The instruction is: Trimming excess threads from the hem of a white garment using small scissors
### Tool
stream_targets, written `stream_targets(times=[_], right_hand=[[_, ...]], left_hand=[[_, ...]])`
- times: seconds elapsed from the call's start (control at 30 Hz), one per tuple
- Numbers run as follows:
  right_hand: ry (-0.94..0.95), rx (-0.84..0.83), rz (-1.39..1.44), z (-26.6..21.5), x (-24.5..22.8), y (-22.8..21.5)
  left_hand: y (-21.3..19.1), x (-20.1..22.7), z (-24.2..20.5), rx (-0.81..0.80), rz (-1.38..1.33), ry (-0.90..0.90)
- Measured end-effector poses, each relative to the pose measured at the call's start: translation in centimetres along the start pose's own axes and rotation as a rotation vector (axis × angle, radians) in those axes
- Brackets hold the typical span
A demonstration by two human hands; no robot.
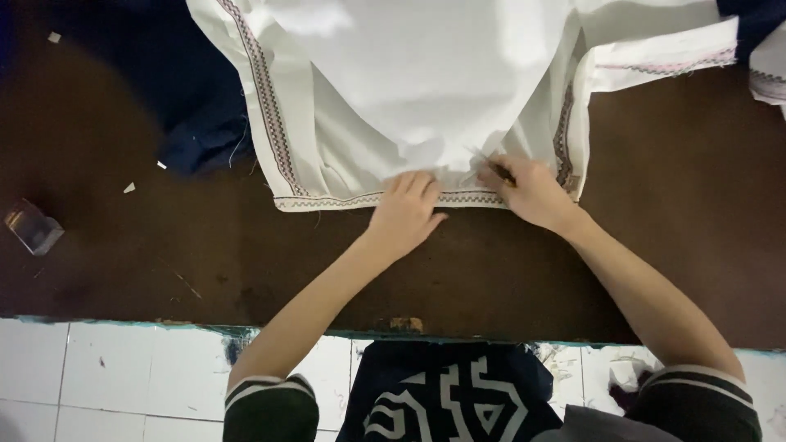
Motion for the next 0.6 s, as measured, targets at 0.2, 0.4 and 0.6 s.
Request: stream_targets(times=[0.2, 0.4, 0.6], right_hand=[[0.150, 0.057, 0.124, 0.1, 1.4, -0.7], [-0.263, 0.043, -0.353, -2.5, -2.5, -2.8], [-0.179, -0.128, -0.458, -1.9, 2.7, -2.2]], left_hand=[[1.1, 2.2, 1.8, 0.342, 0.143, 0.270], [0.1, -0.7, 1.5, 0.166, -0.452, 0.149], [-0.6, -1.8, 1.3, 0.001, -0.918, -0.103]])
Point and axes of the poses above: each hand's wrist, its own z-axis towards the middle knuckle, its own y-axis out of the palm, x = y × z, the point moved 5 cm from there along z, towards the middle knuckle
